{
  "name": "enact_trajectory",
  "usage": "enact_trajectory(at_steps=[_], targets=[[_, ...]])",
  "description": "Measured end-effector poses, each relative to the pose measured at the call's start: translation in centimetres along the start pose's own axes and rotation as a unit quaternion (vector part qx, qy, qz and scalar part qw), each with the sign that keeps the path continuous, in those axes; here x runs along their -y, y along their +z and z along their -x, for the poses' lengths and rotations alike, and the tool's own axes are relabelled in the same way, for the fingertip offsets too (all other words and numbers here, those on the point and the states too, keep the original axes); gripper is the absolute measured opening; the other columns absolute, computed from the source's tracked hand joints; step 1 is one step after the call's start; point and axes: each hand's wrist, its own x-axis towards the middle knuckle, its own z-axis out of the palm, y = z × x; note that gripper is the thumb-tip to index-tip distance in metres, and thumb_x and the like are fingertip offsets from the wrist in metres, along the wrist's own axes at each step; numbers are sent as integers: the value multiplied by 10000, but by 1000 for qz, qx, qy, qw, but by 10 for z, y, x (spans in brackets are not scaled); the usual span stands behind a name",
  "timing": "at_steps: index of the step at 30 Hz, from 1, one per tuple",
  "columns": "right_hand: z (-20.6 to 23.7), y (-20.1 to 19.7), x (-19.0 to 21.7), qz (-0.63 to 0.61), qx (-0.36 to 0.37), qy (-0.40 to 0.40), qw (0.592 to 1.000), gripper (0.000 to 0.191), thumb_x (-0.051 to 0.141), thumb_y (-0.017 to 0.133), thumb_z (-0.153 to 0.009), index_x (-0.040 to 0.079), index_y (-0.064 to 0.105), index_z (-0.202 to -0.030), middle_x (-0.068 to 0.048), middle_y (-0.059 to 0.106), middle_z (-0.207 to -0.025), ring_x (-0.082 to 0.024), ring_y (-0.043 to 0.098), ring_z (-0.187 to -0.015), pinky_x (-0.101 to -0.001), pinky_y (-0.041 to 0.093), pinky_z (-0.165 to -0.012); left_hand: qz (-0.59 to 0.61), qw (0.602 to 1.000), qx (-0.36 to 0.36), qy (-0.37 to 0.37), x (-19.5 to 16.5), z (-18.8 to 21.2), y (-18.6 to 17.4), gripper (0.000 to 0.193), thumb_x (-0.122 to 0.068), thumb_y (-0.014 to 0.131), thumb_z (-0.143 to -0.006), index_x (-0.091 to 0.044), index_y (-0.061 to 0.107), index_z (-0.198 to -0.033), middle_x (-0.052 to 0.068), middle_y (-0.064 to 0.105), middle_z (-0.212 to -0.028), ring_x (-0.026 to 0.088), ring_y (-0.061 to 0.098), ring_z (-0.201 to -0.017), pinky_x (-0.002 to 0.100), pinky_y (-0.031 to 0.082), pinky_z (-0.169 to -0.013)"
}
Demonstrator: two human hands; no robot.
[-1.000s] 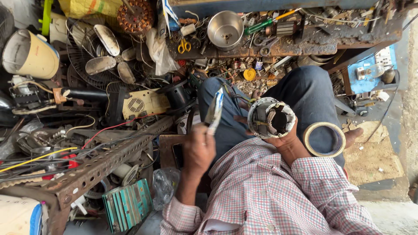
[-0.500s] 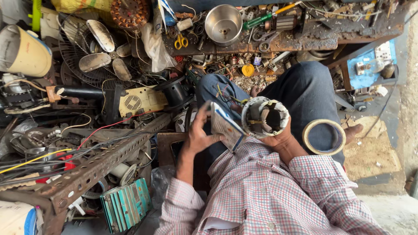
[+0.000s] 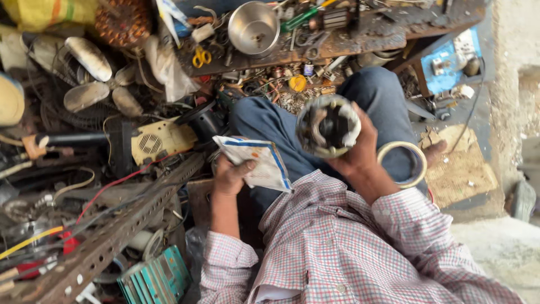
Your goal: The person sits cross-legged on the floor and repairs a small electrical component, likely a fan motor. They manipulate the wires, wrap the component with tape, and apply a substance from a packet to the component.
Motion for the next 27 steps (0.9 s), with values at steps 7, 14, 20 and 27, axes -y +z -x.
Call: enact_trajectory(at_steps=[7,14,20,27], targets=[[-48,9,62,69,-6,-144,987,515,459,611,-999,51,609,-1312,-127,681,-1260,-269,685,-1153,-429,574,-1078,-264,959,72,73,-140,-64,75,467,-161,897,-796,-10,691,-1187,114,773,-1114,204,754,-975,367,615,-914],[-77,-32,75,207,-92,-214,950,447,326,693,-975,60,557,-1307,-66,656,-1180,-193,642,-1101,-366,569,-944,-617,744,237,101,-207,-156,161,523,-241,906,-788,-3,701,-1206,113,791,-1068,179,758,-944,348,577,-879],[-88,-54,66,253,-130,-156,946,489,336,732,-962,33,578,-1315,-92,646,-1161,-196,635,-1076,-377,556,-917,-623,744,234,-56,-176,-194,170,454,-168,907,-768,-27,739,-1167,84,794,-1059,135,767,-899,327,610,-837],[-88,-55,69,276,-90,-179,940,541,369,726,-975,46,547,-1370,-108,668,-1265,-216,644,-1221,-379,559,-1050,-608,755,238,-63,-171,-206,157,435,-155,915,-775,-24,734,-1149,89,786,-1060,142,759,-912,325,618,-823]])
